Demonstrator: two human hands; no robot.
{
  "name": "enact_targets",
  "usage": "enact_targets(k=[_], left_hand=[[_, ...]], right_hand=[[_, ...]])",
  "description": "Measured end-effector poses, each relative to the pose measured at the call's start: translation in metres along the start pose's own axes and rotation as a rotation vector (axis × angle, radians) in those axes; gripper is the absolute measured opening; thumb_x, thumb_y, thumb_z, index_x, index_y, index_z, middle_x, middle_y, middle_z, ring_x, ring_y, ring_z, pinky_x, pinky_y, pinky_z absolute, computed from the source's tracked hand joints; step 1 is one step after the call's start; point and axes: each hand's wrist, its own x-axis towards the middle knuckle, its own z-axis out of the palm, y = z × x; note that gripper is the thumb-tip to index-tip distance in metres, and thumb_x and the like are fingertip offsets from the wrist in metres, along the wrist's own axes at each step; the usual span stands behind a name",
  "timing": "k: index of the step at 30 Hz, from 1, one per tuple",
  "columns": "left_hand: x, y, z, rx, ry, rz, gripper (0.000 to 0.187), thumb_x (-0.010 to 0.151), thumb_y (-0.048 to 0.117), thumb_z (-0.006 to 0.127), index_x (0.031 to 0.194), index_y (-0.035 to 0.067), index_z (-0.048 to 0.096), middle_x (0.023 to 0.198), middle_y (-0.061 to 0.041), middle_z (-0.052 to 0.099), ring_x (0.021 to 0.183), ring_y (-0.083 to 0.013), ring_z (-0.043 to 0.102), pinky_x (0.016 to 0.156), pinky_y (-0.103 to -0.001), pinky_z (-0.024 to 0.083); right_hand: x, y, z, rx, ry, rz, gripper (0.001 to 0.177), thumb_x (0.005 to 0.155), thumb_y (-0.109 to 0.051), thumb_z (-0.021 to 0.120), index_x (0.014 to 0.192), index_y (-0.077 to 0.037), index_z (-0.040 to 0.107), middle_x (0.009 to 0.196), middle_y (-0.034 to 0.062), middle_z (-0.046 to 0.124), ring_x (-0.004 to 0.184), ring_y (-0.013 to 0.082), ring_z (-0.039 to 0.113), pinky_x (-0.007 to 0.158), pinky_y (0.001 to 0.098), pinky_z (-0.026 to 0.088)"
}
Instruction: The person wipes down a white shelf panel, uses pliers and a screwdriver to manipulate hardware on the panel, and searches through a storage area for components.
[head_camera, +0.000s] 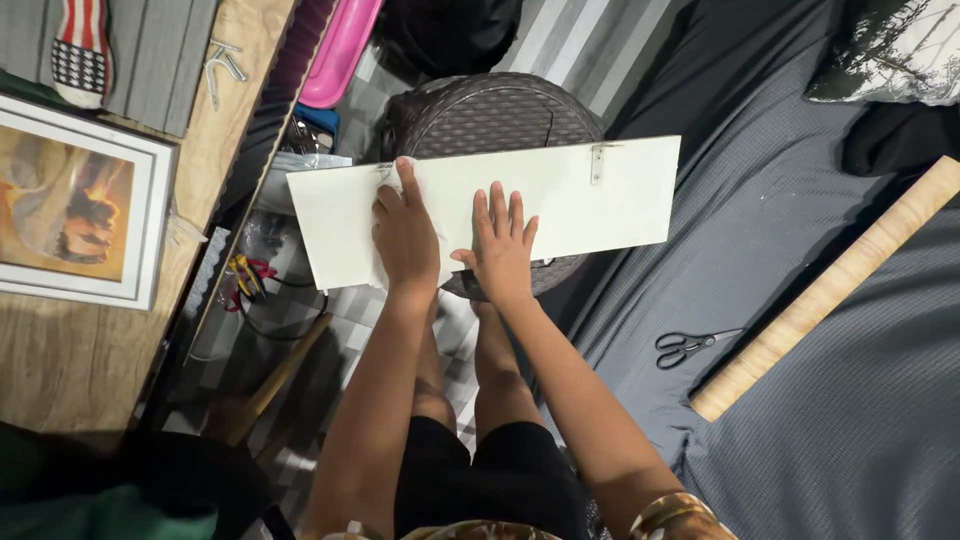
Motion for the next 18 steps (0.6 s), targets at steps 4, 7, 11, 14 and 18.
enact_targets(k=[4, 7, 11, 14, 18], left_hand=[[-0.048, -0.019, 0.002, 0.027, -0.037, 0.039, 0.07, 0.096, 0.005, 0.061, 0.16, 0.011, 0.035, 0.107, -0.019, 0.057, 0.094, -0.0354, 0.062, 0.075, -0.044, 0.057], [-0.074, -0.039, -0.013, -0.054, -0.07, 0.1, 0.076, 0.089, 0.001, 0.059, 0.159, 0.015, 0.033, 0.114, -0.021, 0.059, 0.101, -0.0366, 0.064, 0.084, -0.044, 0.057], [-0.032, -0.07, -0.013, -0.325, 0.09, 0.011, 0.076, 0.093, -0.001, 0.057, 0.162, 0.001, 0.026, 0.131, -0.031, 0.057, 0.11, -0.0454, 0.061, 0.092, -0.048, 0.052], [-0.005, -0.027, 0.005, -0.184, -0.013, -0.187, 0.071, 0.099, -0.002, 0.054, 0.164, 0.005, 0.028, 0.13, -0.027, 0.058, 0.113, -0.0408, 0.063, 0.098, -0.048, 0.05], [-0.073, 0.005, 0.039, -0.089, -0.1, 0.212, 0.07, 0.096, 0.009, 0.058, 0.16, 0.009, 0.031, 0.14, -0.022, 0.055, 0.126, -0.0405, 0.056, 0.108, -0.051, 0.046]], right_hand=[[-0.004, 0.002, 0.001, 0.03, 0.024, -0.014, 0.111, 0.076, -0.051, 0.08, 0.164, -0.016, 0.022, 0.172, 0.011, 0.017, 0.156, 0.044, 0.018, 0.116, 0.0746, 0.023], [0.0, -0.004, -0.005, 0.037, 0.008, 0.002, 0.112, 0.074, -0.05, 0.081, 0.163, -0.015, 0.022, 0.17, 0.0122, 0.016, 0.154, 0.0455, 0.017, 0.113, 0.0756, 0.021], [0.001, -0.003, -0.003, 0.029, -0.019, 0.023, 0.114, 0.07, -0.049, 0.083, 0.162, -0.017, 0.022, 0.169, 0.0113, 0.015, 0.154, 0.0447, 0.016, 0.114, 0.0748, 0.02], [-0.003, 0.001, 0.004, 0.007, -0.007, 0.002, 0.114, 0.072, -0.045, 0.085, 0.163, -0.016, 0.022, 0.171, 0.0111, 0.016, 0.155, 0.0436, 0.017, 0.116, 0.0735, 0.021], [-0.006, 0.012, -0.01, -0.048, -0.051, -0.081, 0.114, 0.071, -0.034, 0.088, 0.165, -0.018, 0.024, 0.172, 0.01, 0.016, 0.156, 0.0413, 0.019, 0.118, 0.0688, 0.023]])
